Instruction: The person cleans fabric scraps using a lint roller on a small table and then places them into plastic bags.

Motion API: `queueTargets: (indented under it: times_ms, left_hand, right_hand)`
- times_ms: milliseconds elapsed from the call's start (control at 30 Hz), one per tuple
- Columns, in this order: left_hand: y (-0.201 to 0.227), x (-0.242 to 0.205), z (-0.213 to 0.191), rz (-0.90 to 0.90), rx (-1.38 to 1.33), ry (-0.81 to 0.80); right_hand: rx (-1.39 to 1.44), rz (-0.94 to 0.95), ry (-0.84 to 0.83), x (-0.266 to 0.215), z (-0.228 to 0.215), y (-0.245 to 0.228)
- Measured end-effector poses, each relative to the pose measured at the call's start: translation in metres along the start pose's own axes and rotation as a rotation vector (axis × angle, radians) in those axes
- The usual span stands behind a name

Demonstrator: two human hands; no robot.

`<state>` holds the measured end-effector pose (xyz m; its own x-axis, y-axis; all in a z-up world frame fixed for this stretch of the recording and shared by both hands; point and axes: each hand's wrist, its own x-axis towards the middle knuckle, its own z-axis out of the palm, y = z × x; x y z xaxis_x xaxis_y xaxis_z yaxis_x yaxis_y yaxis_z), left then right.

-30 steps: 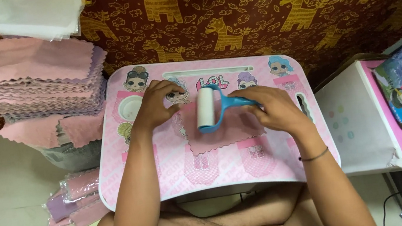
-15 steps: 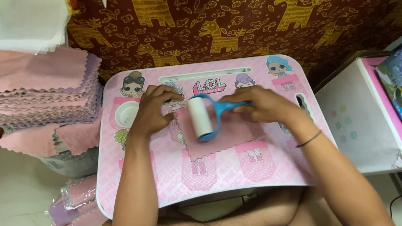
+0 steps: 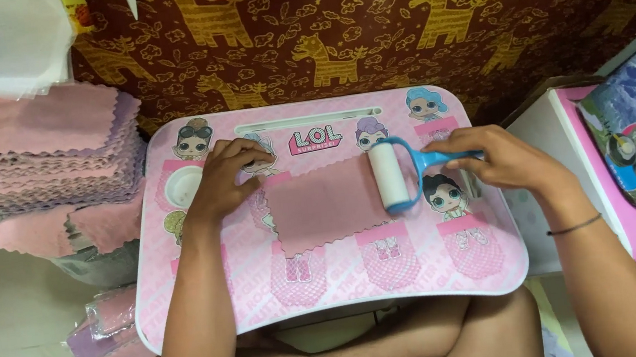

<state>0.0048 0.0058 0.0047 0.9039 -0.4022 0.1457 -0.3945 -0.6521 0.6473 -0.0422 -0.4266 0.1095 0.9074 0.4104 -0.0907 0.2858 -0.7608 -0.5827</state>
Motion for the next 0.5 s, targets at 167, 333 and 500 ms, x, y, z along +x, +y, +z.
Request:
queueTargets:
  times_ms: [167, 333, 500]
  left_hand:
    - [-0.009, 0.001, 0.011, 0.133, 0.058, 0.088]
    - [0.007, 0.001, -0.001, -0.008, 0.071, -0.009]
    - [0.001, 0.002, 0.002, 0.005, 0.052, 0.002]
  right_hand:
    - [-0.090, -0.087, -0.024, -0.009, 0.002, -0.013]
    - [-0.075, -0.145, -0.136, 0.011, 0.023, -0.048]
    - [-0.041, -0.260, -0.281, 0.035, 0.068, -0.095]
